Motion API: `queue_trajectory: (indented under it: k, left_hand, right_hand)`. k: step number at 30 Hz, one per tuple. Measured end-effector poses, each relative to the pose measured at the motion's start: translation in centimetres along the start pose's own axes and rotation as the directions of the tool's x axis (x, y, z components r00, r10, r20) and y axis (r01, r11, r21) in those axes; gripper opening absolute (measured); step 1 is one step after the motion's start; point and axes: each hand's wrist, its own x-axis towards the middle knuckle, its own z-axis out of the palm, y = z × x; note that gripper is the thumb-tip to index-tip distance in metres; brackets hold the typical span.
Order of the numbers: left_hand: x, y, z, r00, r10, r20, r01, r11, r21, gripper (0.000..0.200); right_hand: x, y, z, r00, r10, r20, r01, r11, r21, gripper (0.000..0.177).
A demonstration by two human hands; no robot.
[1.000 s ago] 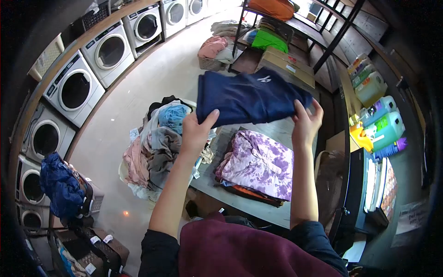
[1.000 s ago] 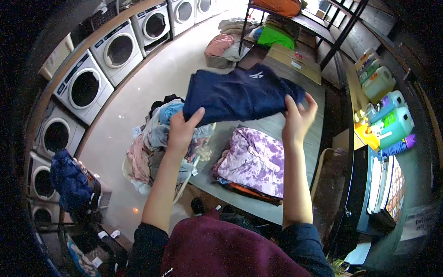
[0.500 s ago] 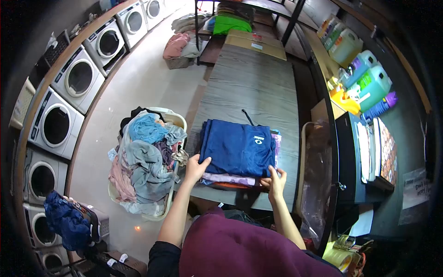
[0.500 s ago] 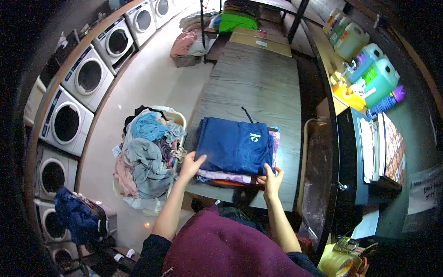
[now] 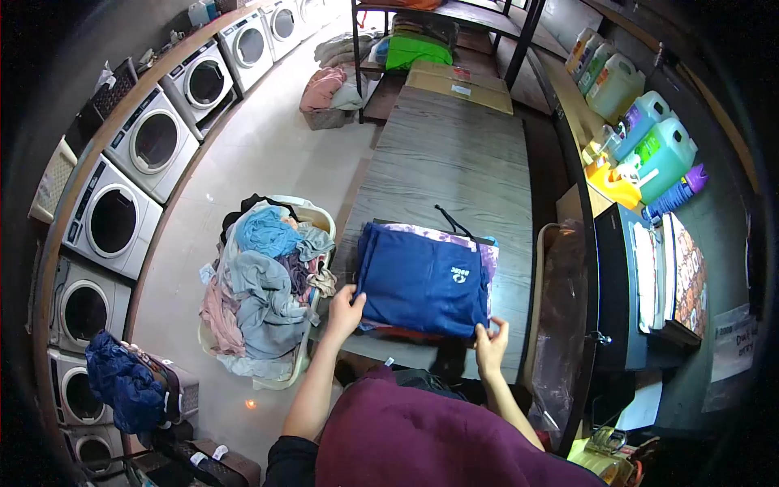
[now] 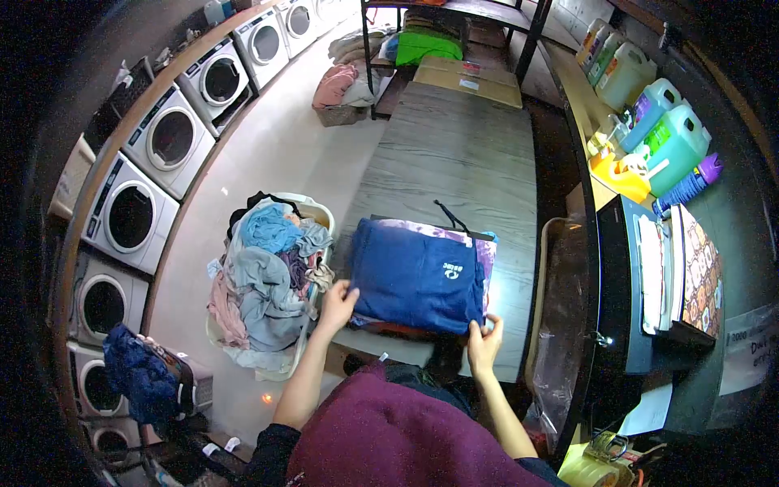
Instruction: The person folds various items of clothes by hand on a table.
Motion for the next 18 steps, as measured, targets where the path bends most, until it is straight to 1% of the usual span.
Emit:
queue_trajectory:
  k: [1,3,4,5,6,8,9,12,13,15,16,17,18]
  left_hand:
    - [-0.8,-0.4,0.1,0.999,-0.037,-0.02,0.039,0.992,0.118,0.03]
    - [-1.5,0.2,0.4,0.99,0.043,-0.132,-0.027,0.993,0.117,0.035]
    - [-1.9,0.6,0.5,0.981,0.08,-0.176,-0.058,0.991,0.124,0.038]
    - [-1.9,1.2,0.6,0.965,0.121,-0.232,-0.093,0.987,0.129,0.042]
    - [-1.6,1.8,0.4,0.976,0.064,-0.207,-0.045,0.994,0.096,0.042]
    - [-1.2,3.0,0.0,0.986,-0.052,-0.161,0.057,0.998,0.028,0.043]
    - [-1.5,5.0,-0.3,0.985,-0.082,-0.154,0.08,0.997,-0.018,0.037]
    - [-1.7,5.6,-0.2,0.975,0.035,-0.217,-0.048,0.997,-0.054,0.033]
    - [-1.9,5.3,-0.2,0.972,0.021,-0.235,-0.037,0.997,-0.064,0.031]
    - [-2.1,4.6,-0.4,0.963,-0.004,-0.269,-0.02,0.996,-0.087,0.028]
    - [-2.3,3.7,-0.6,0.967,0.01,-0.256,-0.017,0.999,-0.028,0.029]
    - [-2.5,2.8,-0.7,0.976,-0.044,-0.214,0.048,0.999,0.011,0.033]
    - [-2.8,2.7,-0.8,0.98,-0.1,-0.173,0.111,0.992,0.053,0.037]
  right_hand:
    - [0.5,0.7,0.0,1.0,0.012,0.013,-0.013,0.998,0.054,0.031]
    - [0.3,1.5,0.0,0.998,0.056,0.035,-0.061,0.985,0.16,0.032]
    - [0.3,-0.3,0.0,0.997,0.059,0.055,-0.064,0.995,0.08,0.035]
    - [0.4,-1.7,0.0,0.998,0.035,0.056,-0.035,0.999,0.007,0.034]
    - [0.8,-2.6,0.0,0.998,0.001,0.058,0.003,0.998,-0.065,0.033]
    - [2.2,-1.5,-0.3,0.994,-0.093,0.062,0.101,0.983,-0.151,0.03]
    - [2.6,-1.1,-0.4,0.988,-0.136,0.071,0.148,0.97,-0.195,0.029]
    - [2.7,-1.6,-0.7,0.975,-0.218,0.035,0.221,0.964,-0.15,0.026]
    - [2.2,-2.2,-0.5,0.969,-0.247,-0.004,0.245,0.96,-0.136,0.024]
    - [2.2,-1.3,-0.4,0.959,-0.283,0.002,0.277,0.938,-0.209,0.024]
    - [2.3,-0.8,-0.3,0.953,-0.302,0.003,0.294,0.924,-0.245,0.024]
    - [2.5,-0.4,-0.2,0.945,-0.328,0.015,0.318,0.906,-0.279,0.024]
    - [2.5,-0.7,0.0,0.948,-0.318,0.022,0.308,0.895,-0.324,0.025]
